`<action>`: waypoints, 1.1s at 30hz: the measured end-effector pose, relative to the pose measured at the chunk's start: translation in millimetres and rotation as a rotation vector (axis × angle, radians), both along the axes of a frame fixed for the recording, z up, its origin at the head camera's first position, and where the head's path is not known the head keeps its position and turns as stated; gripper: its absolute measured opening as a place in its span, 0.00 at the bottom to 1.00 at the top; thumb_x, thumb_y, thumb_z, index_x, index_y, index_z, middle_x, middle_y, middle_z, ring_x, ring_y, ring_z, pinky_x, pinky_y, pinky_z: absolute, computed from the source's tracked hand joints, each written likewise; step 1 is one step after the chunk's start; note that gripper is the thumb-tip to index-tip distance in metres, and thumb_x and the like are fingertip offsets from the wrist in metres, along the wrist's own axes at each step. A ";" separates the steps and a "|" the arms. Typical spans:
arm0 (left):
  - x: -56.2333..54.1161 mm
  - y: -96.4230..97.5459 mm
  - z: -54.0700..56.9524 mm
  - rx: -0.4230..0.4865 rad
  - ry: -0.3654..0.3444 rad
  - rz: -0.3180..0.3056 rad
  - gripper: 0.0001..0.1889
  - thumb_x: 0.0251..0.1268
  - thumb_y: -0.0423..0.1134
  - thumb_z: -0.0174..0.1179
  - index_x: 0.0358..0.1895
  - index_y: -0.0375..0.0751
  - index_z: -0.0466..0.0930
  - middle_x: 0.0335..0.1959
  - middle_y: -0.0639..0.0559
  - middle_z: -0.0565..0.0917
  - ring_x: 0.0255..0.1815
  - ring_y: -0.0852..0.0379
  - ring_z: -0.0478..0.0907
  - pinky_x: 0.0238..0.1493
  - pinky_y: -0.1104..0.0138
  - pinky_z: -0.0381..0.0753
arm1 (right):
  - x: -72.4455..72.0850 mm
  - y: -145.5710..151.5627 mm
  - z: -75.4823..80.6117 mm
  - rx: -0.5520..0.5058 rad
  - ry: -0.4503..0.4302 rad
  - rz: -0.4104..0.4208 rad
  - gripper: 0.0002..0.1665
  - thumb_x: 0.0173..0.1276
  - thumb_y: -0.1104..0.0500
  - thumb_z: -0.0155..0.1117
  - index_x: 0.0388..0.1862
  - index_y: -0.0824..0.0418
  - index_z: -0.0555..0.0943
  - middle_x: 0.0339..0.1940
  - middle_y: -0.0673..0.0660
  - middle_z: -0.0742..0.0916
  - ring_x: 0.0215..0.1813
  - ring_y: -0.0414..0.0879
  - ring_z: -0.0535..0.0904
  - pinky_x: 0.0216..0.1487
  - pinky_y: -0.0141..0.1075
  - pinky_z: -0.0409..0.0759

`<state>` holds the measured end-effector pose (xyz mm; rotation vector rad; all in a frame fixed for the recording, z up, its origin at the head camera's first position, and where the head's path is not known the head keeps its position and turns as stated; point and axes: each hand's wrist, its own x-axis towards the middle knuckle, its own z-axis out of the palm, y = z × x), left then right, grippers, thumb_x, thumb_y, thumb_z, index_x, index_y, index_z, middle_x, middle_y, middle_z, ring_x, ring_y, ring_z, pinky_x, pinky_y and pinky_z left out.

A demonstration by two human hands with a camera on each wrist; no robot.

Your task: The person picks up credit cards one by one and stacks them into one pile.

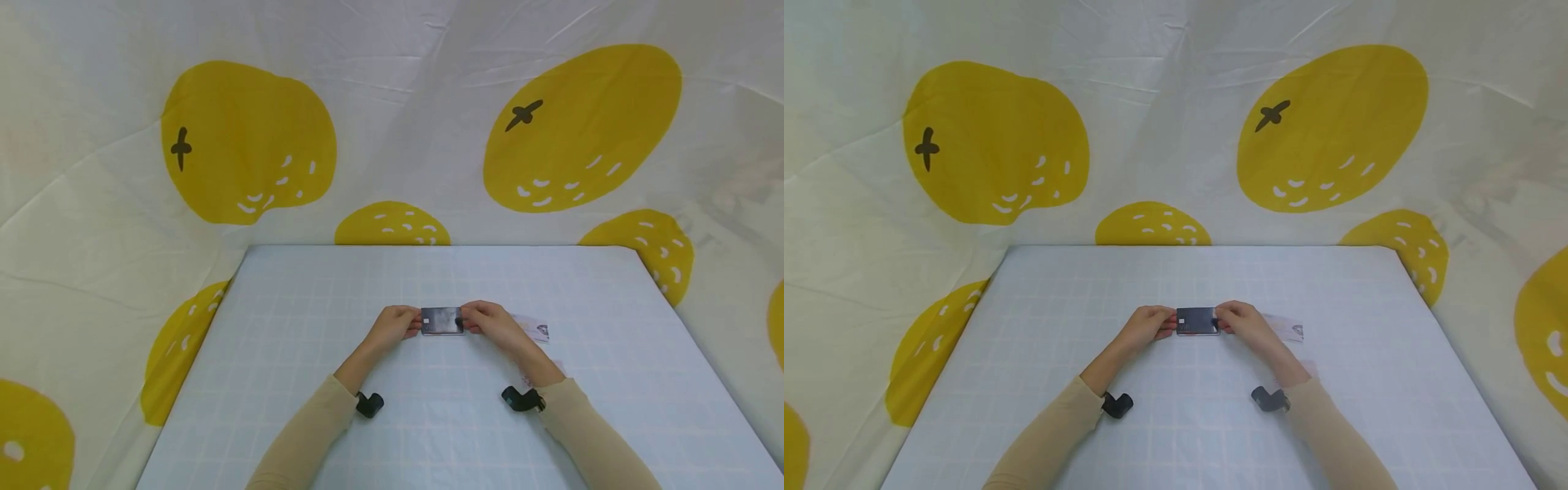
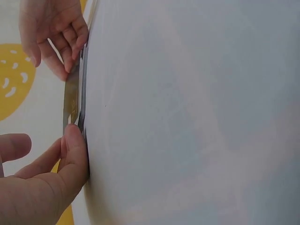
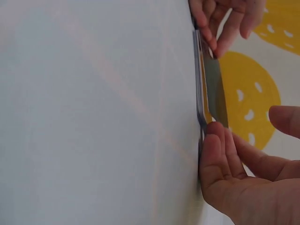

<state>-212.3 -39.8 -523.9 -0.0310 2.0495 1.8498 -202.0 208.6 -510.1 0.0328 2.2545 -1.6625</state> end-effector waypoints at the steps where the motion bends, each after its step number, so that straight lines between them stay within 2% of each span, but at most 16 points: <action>1: 0.3 -0.1 0.1 0.000 0.001 -0.003 0.17 0.77 0.38 0.51 0.54 0.26 0.80 0.40 0.44 0.85 0.42 0.56 0.82 0.44 0.67 0.83 | 0.3 -0.1 -0.6 0.004 -0.001 0.000 0.26 0.78 0.53 0.56 0.63 0.73 0.75 0.58 0.67 0.81 0.54 0.52 0.80 0.55 0.41 0.79; 19: 1.3 3.9 0.5 -0.053 0.011 -0.002 0.17 0.76 0.40 0.54 0.53 0.26 0.81 0.39 0.45 0.85 0.41 0.57 0.83 0.44 0.68 0.83 | 1.5 1.4 -3.9 0.036 -0.026 -0.023 0.25 0.77 0.51 0.57 0.63 0.68 0.76 0.58 0.64 0.81 0.53 0.52 0.80 0.56 0.44 0.78; 33: 0.2 7.1 6.5 -0.111 -0.040 0.019 0.17 0.76 0.41 0.55 0.52 0.27 0.81 0.39 0.46 0.83 0.38 0.58 0.83 0.41 0.69 0.83 | 1.5 2.6 -7.1 0.077 -0.008 -0.020 0.26 0.77 0.49 0.57 0.64 0.67 0.77 0.59 0.63 0.81 0.53 0.51 0.80 0.58 0.45 0.77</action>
